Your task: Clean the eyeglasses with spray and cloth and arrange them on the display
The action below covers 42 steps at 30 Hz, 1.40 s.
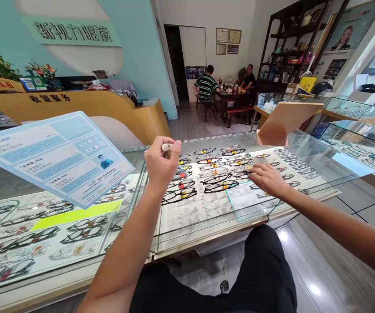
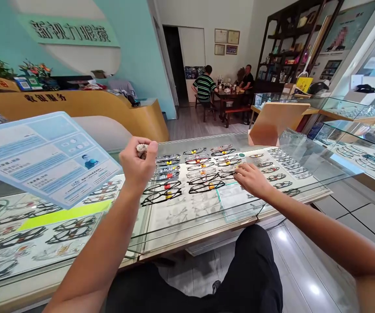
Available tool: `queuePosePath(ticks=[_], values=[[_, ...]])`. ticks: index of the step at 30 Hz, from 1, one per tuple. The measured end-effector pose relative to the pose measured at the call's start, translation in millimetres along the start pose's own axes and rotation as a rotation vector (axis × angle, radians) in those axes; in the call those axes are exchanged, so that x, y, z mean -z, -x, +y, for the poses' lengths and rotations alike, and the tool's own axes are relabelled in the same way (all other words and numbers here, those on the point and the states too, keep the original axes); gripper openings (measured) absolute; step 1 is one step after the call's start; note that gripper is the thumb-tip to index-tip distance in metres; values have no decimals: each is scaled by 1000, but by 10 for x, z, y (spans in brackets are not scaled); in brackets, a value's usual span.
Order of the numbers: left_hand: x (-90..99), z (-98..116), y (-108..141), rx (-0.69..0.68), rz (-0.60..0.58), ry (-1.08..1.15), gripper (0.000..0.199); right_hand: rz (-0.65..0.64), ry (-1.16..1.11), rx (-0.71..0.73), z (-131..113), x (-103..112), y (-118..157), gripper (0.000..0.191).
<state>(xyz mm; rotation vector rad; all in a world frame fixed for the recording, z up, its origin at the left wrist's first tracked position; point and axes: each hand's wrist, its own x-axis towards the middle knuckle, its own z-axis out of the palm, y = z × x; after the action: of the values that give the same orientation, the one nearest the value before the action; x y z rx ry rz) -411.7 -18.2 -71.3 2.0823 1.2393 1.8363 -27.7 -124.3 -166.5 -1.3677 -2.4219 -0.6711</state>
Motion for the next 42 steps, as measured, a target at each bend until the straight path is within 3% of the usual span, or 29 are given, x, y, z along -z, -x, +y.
queuePosePath(ticks=[4,8,12,15,18,22,26,29,32,35,38,42], values=[[-97,-413,134,-2,61,-126,29,-86,65,-35,50,-288,125,24],[-116,-604,182,2,24,-178,29,-128,78,-48,53,-365,160,24],[-117,-613,188,17,-6,-181,30,-82,52,-44,52,-268,143,27],[-123,-592,191,-6,-31,-164,29,-74,50,-220,124,-141,-55,34],[-125,-596,204,-32,-44,-151,31,-251,25,-367,240,-94,-382,30],[-116,-618,215,-11,-67,-163,33,-519,-5,-401,317,-208,-723,25],[-91,-600,201,-16,-72,-146,32,-583,-14,-456,367,-244,-833,22],[-73,-572,191,-17,-74,-126,32,-590,-14,-514,464,-34,-886,22],[-73,-561,191,4,-75,-123,30,-421,-173,-622,436,277,-1051,24],[-97,-577,187,68,-66,-85,26,-24,-583,-614,95,425,-1368,29],[-127,-614,160,196,-95,73,19,244,-895,-433,-438,298,-1747,25],[-130,-673,99,356,-183,288,14,392,-937,-276,-944,-71,-2105,27]])
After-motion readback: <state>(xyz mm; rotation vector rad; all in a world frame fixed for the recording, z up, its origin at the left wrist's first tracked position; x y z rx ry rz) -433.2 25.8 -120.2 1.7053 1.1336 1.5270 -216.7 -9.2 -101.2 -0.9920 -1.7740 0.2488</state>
